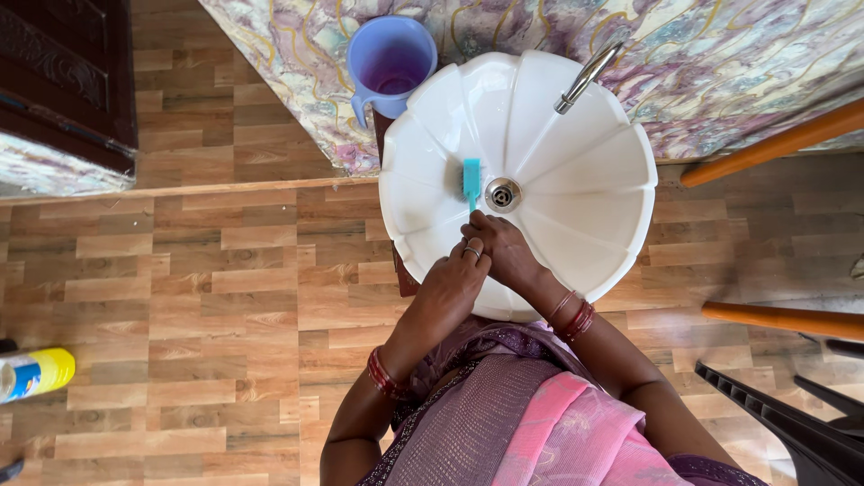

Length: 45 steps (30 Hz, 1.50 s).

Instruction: The person scrubs the inside of a white, flower-shaped sink using a blue scrub brush. They move the brush in circular and back-and-forth motions to clean the basin and the area around the drain.

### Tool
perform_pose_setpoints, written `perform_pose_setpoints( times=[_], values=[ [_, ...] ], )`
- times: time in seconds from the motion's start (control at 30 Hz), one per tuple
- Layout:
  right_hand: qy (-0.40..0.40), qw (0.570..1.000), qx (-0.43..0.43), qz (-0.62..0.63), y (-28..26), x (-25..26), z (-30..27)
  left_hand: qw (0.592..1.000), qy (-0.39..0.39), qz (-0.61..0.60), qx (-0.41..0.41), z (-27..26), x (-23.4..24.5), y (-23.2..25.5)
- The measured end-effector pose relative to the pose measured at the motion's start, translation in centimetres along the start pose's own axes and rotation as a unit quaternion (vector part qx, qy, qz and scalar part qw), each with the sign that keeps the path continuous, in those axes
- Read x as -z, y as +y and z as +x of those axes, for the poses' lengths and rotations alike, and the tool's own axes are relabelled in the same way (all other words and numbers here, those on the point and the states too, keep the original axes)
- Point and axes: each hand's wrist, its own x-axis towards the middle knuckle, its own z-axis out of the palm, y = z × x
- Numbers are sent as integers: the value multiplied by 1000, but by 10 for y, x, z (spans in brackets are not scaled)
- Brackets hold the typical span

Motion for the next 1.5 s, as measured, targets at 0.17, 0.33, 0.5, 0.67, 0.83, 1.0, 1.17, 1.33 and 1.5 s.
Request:
perform_pose_setpoints(
  times=[0.17, 0.33, 0.5, 0.67, 0.83, 1.0, 1.17, 1.33, 1.5],
  values=[
    [98, 986, 91, 102, -26, 10, 24, 993, 104, 52, -16, -8, 20, -4],
    [70, 995, 63, 40, -26, 3, 28, 998, 64, 13, 7, -5, 10, -12],
    [35, 999, 29, -6, 5, -12, -2, 992, 40, -115, -20, 0, -18, -16],
    [101, 992, 44, 62, 7, -3, 37, 992, 118, -53, -6, 16, -14, -32],
    [99, 993, 62, -14, 16, -11, 40, 988, 143, -57, 7, 17, -33, -39],
    [37, 996, 57, -59, 28, -25, -5, 991, -10, -134, 27, 5, -56, -23],
    [117, 991, 60, -1, 25, 1, 41, 981, 170, -89, 16, 26, -49, -41],
    [89, 996, 16, -24, 21, 11, 60, 977, 186, -97, 25, 38, -52, -53],
    [36, 997, 41, -48, 55, -5, -5, 973, 124, -194, 13, 27, -89, -23]
  ],
)
